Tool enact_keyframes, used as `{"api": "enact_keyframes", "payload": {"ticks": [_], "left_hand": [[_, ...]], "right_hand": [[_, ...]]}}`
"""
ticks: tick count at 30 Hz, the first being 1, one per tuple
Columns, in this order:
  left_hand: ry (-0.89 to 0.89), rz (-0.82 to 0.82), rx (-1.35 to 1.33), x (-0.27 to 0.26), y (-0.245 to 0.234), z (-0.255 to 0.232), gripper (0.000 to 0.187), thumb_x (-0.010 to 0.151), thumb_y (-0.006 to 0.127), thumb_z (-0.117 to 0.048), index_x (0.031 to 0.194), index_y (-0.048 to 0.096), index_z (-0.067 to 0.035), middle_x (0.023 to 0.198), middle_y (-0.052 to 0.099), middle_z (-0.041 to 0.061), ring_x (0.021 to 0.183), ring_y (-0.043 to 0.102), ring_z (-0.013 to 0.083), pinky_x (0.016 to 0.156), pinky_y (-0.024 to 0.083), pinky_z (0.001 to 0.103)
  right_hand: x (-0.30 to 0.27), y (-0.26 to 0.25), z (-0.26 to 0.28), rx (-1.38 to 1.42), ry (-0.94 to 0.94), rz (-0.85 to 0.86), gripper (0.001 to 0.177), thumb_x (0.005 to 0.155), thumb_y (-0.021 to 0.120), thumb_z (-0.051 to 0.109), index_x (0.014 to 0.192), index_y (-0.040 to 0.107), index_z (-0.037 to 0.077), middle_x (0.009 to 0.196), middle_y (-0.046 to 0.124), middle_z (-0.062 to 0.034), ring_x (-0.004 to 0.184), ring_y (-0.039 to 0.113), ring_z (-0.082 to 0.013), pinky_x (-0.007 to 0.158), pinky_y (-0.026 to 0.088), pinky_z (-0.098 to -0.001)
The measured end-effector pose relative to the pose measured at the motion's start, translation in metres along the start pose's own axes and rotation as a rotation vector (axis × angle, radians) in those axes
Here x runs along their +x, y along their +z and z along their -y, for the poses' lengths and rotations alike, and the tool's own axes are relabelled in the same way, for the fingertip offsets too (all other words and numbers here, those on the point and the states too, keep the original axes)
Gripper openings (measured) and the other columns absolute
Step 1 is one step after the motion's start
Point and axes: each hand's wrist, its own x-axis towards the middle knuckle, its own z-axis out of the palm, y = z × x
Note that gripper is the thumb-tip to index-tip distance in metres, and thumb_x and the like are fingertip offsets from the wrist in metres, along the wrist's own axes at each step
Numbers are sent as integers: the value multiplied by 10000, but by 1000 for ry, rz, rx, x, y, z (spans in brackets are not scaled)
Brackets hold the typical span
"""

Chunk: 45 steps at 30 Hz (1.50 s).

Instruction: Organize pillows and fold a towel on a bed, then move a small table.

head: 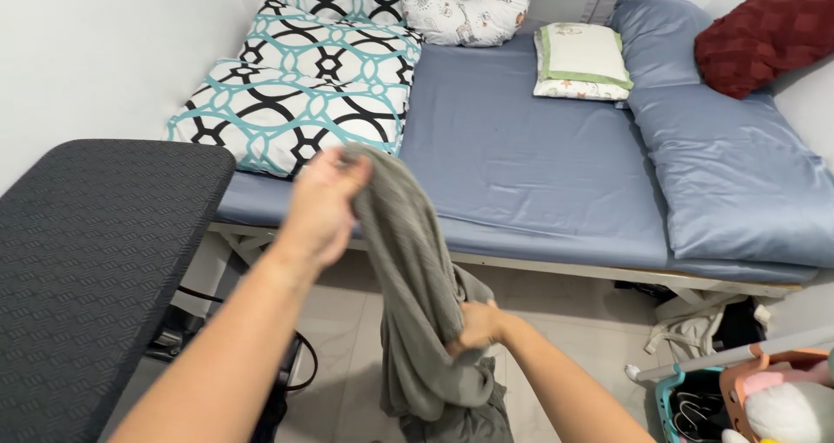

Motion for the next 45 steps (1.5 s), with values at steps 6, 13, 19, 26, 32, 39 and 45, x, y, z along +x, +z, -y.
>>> {"api": "enact_keyframes", "payload": {"ticks": [6,13,19,26,32,39,45], "left_hand": [[157,-231,262,9,-155,-26,194,1030,615,-123,1167,594,12,1077,690,77,961,646,136,876,528,286],[-18,-475,874,32,-181,-35,263,1013,645,-217,1186,611,-23,1032,722,92,952,643,164,853,503,323],[382,-442,994,76,-159,-7,303,1059,630,-280,1150,579,5,1050,718,194,951,671,281,849,493,386],[90,-130,1006,79,-144,48,342,991,629,-348,1167,613,-56,980,749,124,873,708,220,784,537,363],[110,412,821,57,-28,80,310,991,643,-330,1189,619,-92,982,725,90,901,681,195,818,542,357],[-13,409,560,24,-31,104,576,739,821,-222,1224,595,-8,1111,734,114,1052,692,202,938,533,335],[-292,377,836,-1,-63,146,581,655,842,-153,1196,693,-3,1097,772,121,1023,727,198,924,550,331]], "right_hand": [[-16,-62,-52,-632,236,-327,566,786,749,614,1175,728,204,1074,750,-54,1082,691,-268,1083,359,-549],[-81,-225,-15,-653,85,-899,282,733,824,349,954,750,190,897,742,-93,890,715,-341,795,582,-486],[-95,-223,2,-274,-231,-1441,551,740,901,335,1096,636,8,975,681,-228,924,650,-447,786,514,-493],[-123,-205,-39,-161,460,-534,687,651,903,473,1207,700,126,1078,698,-122,1068,667,-323,942,522,-475],[-62,-139,72,127,-283,-750,1064,608,928,453,1485,435,108,1422,539,-162,1315,481,-295,1058,400,-464],[-42,-154,100,760,-392,-689,309,943,684,186,1209,713,32,1053,756,19,981,648,-66,885,545,-278],[-50,-177,112,964,-365,-675,272,958,702,173,1175,718,10,1018,749,-6,924,673,-101,821,570,-294]]}}
